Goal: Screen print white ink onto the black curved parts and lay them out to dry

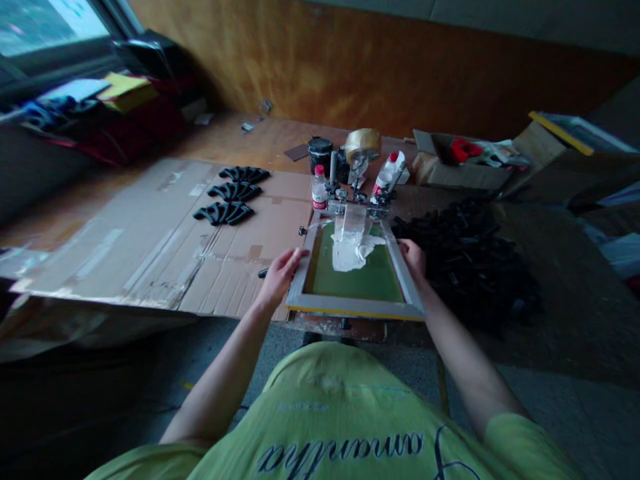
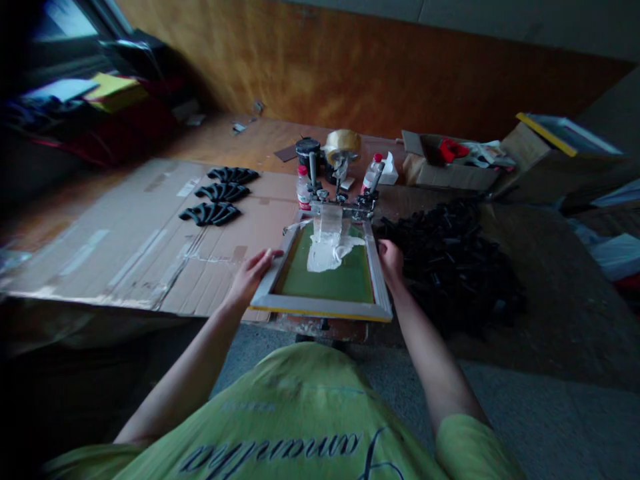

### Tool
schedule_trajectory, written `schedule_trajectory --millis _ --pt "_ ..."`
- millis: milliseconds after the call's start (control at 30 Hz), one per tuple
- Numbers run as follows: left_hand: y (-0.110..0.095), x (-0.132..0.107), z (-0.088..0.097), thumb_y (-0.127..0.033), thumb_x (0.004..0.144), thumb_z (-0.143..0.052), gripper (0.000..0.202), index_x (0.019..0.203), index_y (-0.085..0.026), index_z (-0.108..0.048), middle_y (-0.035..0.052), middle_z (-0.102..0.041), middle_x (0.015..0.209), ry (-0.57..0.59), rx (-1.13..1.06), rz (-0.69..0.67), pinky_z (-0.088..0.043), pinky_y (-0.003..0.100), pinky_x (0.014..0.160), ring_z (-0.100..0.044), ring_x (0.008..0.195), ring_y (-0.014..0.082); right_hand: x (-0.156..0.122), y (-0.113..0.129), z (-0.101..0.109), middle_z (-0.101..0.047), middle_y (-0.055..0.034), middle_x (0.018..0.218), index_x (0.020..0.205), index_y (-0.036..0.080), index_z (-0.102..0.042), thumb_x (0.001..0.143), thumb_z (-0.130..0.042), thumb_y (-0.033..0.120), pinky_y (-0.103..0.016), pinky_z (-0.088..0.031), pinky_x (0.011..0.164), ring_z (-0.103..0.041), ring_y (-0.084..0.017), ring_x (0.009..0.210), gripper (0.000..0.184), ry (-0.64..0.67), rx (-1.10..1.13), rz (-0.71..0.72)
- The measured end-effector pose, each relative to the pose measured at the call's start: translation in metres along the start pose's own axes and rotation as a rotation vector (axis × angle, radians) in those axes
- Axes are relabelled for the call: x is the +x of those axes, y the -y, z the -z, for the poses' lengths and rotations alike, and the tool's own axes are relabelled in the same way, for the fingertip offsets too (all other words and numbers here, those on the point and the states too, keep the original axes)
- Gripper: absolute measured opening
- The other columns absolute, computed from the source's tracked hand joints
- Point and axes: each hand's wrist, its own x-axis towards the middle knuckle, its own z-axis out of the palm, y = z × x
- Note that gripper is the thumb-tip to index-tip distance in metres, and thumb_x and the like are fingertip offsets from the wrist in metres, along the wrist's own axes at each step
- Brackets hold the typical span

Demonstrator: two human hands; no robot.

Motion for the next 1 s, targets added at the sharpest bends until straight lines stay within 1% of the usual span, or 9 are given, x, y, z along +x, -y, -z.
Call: schedule_trajectory --millis 67,133,200,300,433,567,667,867,1000 --pt "0.034 -0.006 0.001 -0.059 0.076 -0.069 0.073 0.134 -0.016 -0.057 -0.0001 -0.064 0.071 0.016 0.032 0.115 -0.039 0.019 0.049 -0.055 0.055 0.0109 0.018 0.007 0.009 -0.061 -0.0168 0.126 0.134 0.016 -0.057 0.097 -0.044 0.039 -0.050 -0.046 0.097 -0.058 -0.031 0.111 0.045 -0.105 0.043 0.011" --pt "0.063 -0.005 0.001 -0.053 0.075 -0.071 0.083 0.146 -0.018 -0.046 0.0007 -0.067 0.075 -0.017 0.097 0.166 -0.043 0.021 0.053 -0.059 0.059 0.0130 0.031 0.029 0.007 -0.053 -0.0172 0.135 0.137 0.017 -0.053 0.090 -0.060 0.040 -0.047 -0.044 0.101 -0.053 -0.031 0.120 0.053 -0.118 0.028 0.142" --pt "0.084 0.000 0.001 -0.049 0.076 -0.071 0.079 0.145 -0.019 -0.046 0.0020 -0.069 0.078 -0.060 0.188 0.176 -0.045 0.022 0.055 -0.061 0.062 0.0146 0.038 0.058 -0.003 -0.054 -0.0165 0.133 0.132 0.016 -0.056 0.081 -0.073 0.036 -0.046 -0.042 0.103 -0.049 -0.032 0.122 0.057 -0.019 -0.054 0.281" --pt "0.100 0.008 0.003 -0.047 0.078 -0.069 0.069 0.139 -0.020 -0.054 0.0036 -0.071 0.083 -0.082 0.275 0.164 -0.049 0.025 0.061 -0.064 0.067 0.0170 0.031 0.085 -0.023 -0.066 -0.0138 0.108 0.108 0.015 -0.067 0.081 -0.073 0.028 -0.041 -0.044 0.093 -0.055 -0.030 0.108 0.030 0.203 -0.204 0.352" --pt "0.108 0.010 0.006 -0.048 0.081 -0.065 0.060 0.133 -0.020 -0.059 0.0059 -0.074 0.091 -0.071 0.314 0.137 -0.052 0.028 0.069 -0.068 0.077 0.0204 -0.003 0.081 -0.033 -0.069 -0.0104 0.092 0.093 0.017 -0.069 0.088 -0.062 0.020 -0.035 -0.042 0.083 -0.056 -0.025 0.098 0.010 0.354 -0.226 0.450" --pt "0.112 0.010 0.006 -0.051 0.085 -0.059 0.059 0.135 -0.019 -0.058 0.0073 -0.075 0.096 -0.045 0.356 0.118 -0.052 0.029 0.072 -0.069 0.084 0.0220 -0.024 0.066 -0.015 -0.070 -0.0074 0.094 0.097 0.019 -0.071 0.084 -0.052 0.004 -0.033 -0.038 0.083 -0.055 -0.023 0.100 0.027 0.459 -0.153 0.693" --pt "0.112 0.010 0.005 -0.050 0.086 -0.056 0.059 0.136 -0.018 -0.057 0.0085 -0.074 0.098 -0.036 0.364 0.111 -0.052 0.029 0.072 -0.069 0.087 0.0227 -0.017 0.065 -0.005 -0.071 -0.0045 0.089 0.091 0.021 -0.072 0.081 -0.059 0.009 -0.032 -0.037 0.081 -0.056 -0.021 0.094 0.020 0.524 -0.124 0.738" --pt "0.105 0.006 0.002 -0.053 0.083 -0.059 0.062 0.133 -0.016 -0.058 0.0075 -0.074 0.095 -0.027 0.245 0.131 -0.051 0.027 0.066 -0.068 0.079 0.0202 -0.025 0.069 -0.022 -0.071 -0.0081 0.097 0.098 0.018 -0.071 0.085 -0.054 0.008 -0.034 -0.038 0.081 -0.056 -0.023 0.096 0.024 0.281 -0.167 0.624" --pt "0.102 0.005 0.002 -0.052 0.078 -0.065 0.063 0.129 -0.016 -0.061 0.0068 -0.073 0.089 -0.049 0.203 0.151 -0.050 0.026 0.062 -0.067 0.074 0.0197 -0.038 0.066 -0.023 -0.072 -0.0067 0.096 0.099 0.019 -0.071 0.086 -0.058 0.011 -0.033 -0.040 0.081 -0.059 -0.023 0.095 0.019 0.326 -0.129 0.705"
